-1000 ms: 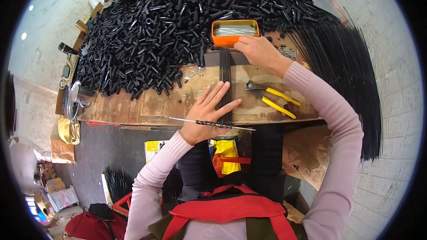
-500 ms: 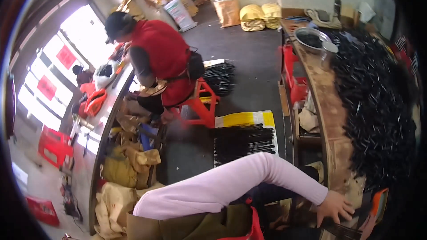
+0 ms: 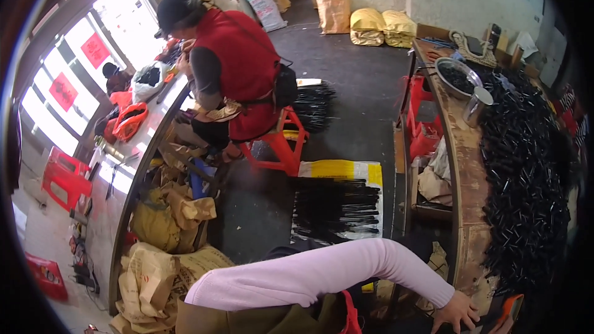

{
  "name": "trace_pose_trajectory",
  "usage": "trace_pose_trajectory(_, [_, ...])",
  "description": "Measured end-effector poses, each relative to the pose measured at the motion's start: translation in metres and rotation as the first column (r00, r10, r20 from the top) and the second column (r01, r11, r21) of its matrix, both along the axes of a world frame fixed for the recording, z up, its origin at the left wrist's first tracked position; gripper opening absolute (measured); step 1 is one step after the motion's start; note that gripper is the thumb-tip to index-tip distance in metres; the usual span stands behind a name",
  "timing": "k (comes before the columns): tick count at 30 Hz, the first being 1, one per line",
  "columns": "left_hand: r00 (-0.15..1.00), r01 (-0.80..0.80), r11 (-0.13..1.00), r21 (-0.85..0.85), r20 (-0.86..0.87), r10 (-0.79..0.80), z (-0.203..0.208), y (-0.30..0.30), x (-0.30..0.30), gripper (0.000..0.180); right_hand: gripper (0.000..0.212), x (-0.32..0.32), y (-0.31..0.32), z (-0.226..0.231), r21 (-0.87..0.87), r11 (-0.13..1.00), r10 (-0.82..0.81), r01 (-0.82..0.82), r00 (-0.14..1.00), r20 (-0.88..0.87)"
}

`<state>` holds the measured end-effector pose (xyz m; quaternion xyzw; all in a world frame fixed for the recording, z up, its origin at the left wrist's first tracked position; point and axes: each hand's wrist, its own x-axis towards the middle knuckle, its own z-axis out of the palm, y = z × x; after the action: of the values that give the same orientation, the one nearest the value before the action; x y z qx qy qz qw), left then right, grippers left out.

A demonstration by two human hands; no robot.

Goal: Gathering, aligning, and trimming bundles of black umbrella ribs using an alignment jig and pliers on a factory workbench.

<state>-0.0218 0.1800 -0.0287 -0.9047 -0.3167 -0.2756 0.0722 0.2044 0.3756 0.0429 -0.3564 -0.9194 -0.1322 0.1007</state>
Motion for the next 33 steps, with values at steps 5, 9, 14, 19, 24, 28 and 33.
trace_pose_trajectory(5, [1.0, -0.003, 1.0, -0.025, 0.001, 0.003, -0.005, 0.004, -0.003, 0.078, 0.03, -0.032, -0.01, -0.003, -0.054, 0.998, 0.037, -0.03, 0.989, 0.143])
trace_pose_trajectory(9, [0.996, 0.04, 0.986, 0.162, 0.067, -0.051, -0.009, 0.017, 0.001, 0.079, 0.027, -0.016, -0.004, -0.013, 0.088, 0.984, 0.137, -0.152, 0.978, 0.157])
trace_pose_trajectory(14, [0.976, 0.102, 0.971, 0.214, 0.166, -0.139, -0.021, 0.018, -0.003, 0.079, 0.026, -0.019, -0.052, 0.033, -0.112, 0.948, 0.284, -0.297, 0.951, -0.118])
trace_pose_trajectory(19, [0.967, 0.162, 0.971, 0.173, 0.166, -0.191, -0.019, 0.019, 0.008, 0.078, 0.034, 0.044, -0.079, 0.046, -0.728, 0.676, -0.254, -0.114, 0.891, -0.376])
trace_pose_trajectory(24, [0.933, 0.225, 0.974, 0.014, 0.285, -0.22, 0.004, 0.001, -0.005, 0.077, 0.02, 0.045, -0.14, 0.056, -0.209, 0.956, 0.123, -0.205, 0.929, -0.349])
trace_pose_trajectory(28, [0.996, -0.069, 0.959, -0.274, -0.071, 0.051, 0.042, -0.04, -0.034, 0.083, 0.003, 0.021, -0.15, 0.057, -0.133, 0.965, 0.19, -0.225, 0.954, -0.231])
trace_pose_trajectory(33, [0.996, 0.003, 0.969, -0.249, -0.09, -0.026, 0.052, -0.03, -0.017, 0.086, 0.011, 0.047, -0.145, 0.058, -0.089, 0.989, 0.096, -0.121, 0.965, -0.243])
